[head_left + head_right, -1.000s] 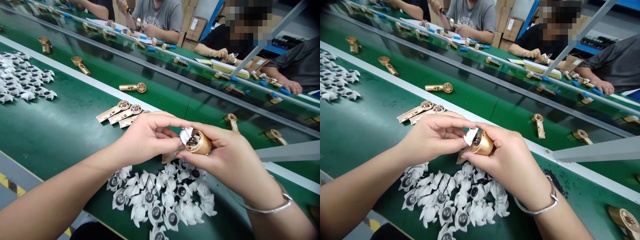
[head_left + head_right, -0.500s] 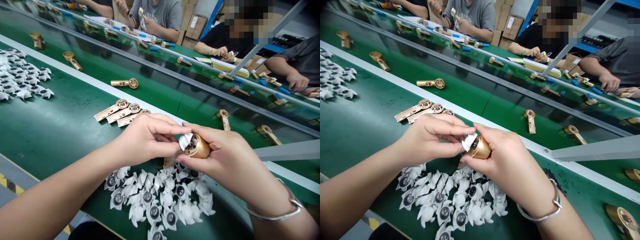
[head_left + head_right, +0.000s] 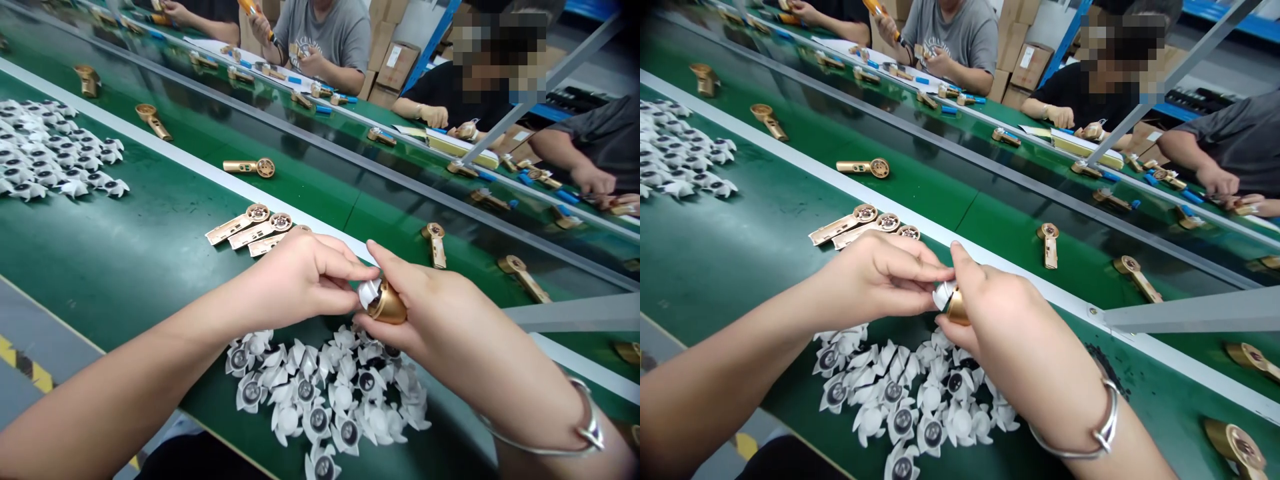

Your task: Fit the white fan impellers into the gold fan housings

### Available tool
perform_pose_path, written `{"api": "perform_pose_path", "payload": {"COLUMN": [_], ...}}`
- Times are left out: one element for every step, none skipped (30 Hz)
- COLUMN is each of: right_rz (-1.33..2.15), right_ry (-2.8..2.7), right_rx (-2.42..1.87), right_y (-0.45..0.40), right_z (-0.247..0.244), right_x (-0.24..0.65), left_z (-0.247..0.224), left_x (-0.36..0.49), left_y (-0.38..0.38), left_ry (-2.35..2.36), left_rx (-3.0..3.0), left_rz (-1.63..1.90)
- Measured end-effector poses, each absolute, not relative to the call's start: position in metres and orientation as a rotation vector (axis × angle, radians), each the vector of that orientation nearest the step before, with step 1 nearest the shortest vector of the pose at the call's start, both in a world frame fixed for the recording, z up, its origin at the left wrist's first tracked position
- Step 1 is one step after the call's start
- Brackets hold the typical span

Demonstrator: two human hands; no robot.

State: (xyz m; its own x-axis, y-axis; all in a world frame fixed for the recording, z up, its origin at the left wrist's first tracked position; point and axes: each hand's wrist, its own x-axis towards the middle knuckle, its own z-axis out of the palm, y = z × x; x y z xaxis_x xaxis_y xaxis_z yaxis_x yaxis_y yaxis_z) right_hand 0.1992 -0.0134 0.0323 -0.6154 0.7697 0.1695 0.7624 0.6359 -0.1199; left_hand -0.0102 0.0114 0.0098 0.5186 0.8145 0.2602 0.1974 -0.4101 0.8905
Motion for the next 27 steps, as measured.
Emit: {"api": "perform_pose_path", "payload": {"right_rz": [-0.033, -0.118, -0.188, -0.236, -0.257, -0.245, -0.2, -0.122, -0.013, 0.118, 0.235, 0.296, 0.286, 0.205, 0.076, -0.06, -0.156, -0.183, -0.143, -0.048, 0.09, 0.238, 0.367, 0.455, 0.518, 0.568, 0.607], "right_ry": [-2.665, -2.678, -2.696, -2.713, -2.722, -2.725, -2.719, -2.701, -2.682, -2.674, -2.673, -2.672, -2.678, -2.692, -2.705, -2.709, -2.709, -2.715, -2.723, -2.725, -2.722, -2.711, -2.681, -2.621, -2.534, -2.438, -2.344], "right_rx": [-1.246, -1.228, -1.209, -1.193, -1.181, -1.175, -1.178, -1.202, -1.236, -1.268, -1.292, -1.301, -1.293, -1.278, -1.26, -1.251, -1.253, -1.262, -1.277, -1.292, -1.302, -1.315, -1.341, -1.396, -1.477, -1.564, -1.649], "right_y": [-0.015, -0.016, -0.018, -0.019, -0.018, -0.017, -0.015, -0.012, -0.009, -0.006, -0.004, -0.003, -0.003, -0.006, -0.009, -0.012, -0.016, -0.018, -0.019, -0.017, -0.011, -0.003, 0.009, 0.024, 0.042, 0.061, 0.081], "right_z": [0.033, 0.035, 0.037, 0.04, 0.043, 0.046, 0.049, 0.052, 0.055, 0.056, 0.057, 0.056, 0.054, 0.051, 0.047, 0.044, 0.04, 0.038, 0.037, 0.037, 0.038, 0.04, 0.042, 0.042, 0.042, 0.039, 0.034], "right_x": [0.198, 0.196, 0.195, 0.194, 0.193, 0.193, 0.192, 0.191, 0.19, 0.19, 0.189, 0.189, 0.189, 0.188, 0.188, 0.187, 0.186, 0.185, 0.183, 0.182, 0.181, 0.18, 0.181, 0.182, 0.184, 0.186, 0.189], "left_z": [0.009, 0.009, 0.009, 0.009, 0.009, 0.01, 0.011, 0.012, 0.012, 0.012, 0.012, 0.012, 0.011, 0.01, 0.01, 0.009, 0.009, 0.009, 0.009, 0.011, 0.012, 0.015, 0.018, 0.022, 0.025, 0.029, 0.032], "left_x": [-0.011, -0.012, -0.013, -0.014, -0.014, -0.014, -0.014, -0.014, -0.014, -0.013, -0.012, -0.012, -0.011, -0.01, -0.009, -0.009, -0.008, -0.009, -0.009, -0.011, -0.014, -0.018, -0.024, -0.031, -0.04, -0.05, -0.06], "left_y": [0.012, 0.012, 0.013, 0.012, 0.012, 0.012, 0.011, 0.011, 0.01, 0.01, 0.01, 0.009, 0.009, 0.009, 0.008, 0.008, 0.008, 0.008, 0.009, 0.01, 0.012, 0.014, 0.016, 0.017, 0.018, 0.017, 0.014], "left_ry": [0.827, 0.816, 0.803, 0.792, 0.779, 0.768, 0.76, 0.758, 0.761, 0.769, 0.777, 0.782, 0.783, 0.781, 0.773, 0.765, 0.76, 0.761, 0.767, 0.782, 0.802, 0.826, 0.855, 0.893, 0.94, 0.995, 1.05], "left_rx": [1.837, 1.773, 1.707, 1.645, 1.596, 1.561, 1.538, 1.523, 1.513, 1.503, 1.489, 1.474, 1.468, 1.478, 1.502, 1.535, 1.57, 1.599, 1.619, 1.633, 1.643, 1.644, 1.638, 1.63, 1.637, 1.668, 1.736], "left_rz": [0.893, 0.893, 0.897, 0.901, 0.907, 0.915, 0.923, 0.932, 0.937, 0.939, 0.937, 0.934, 0.929, 0.92, 0.908, 0.895, 0.878, 0.852, 0.817, 0.772, 0.729, 0.709, 0.727, 0.783, 0.858, 0.919, 0.942]}}
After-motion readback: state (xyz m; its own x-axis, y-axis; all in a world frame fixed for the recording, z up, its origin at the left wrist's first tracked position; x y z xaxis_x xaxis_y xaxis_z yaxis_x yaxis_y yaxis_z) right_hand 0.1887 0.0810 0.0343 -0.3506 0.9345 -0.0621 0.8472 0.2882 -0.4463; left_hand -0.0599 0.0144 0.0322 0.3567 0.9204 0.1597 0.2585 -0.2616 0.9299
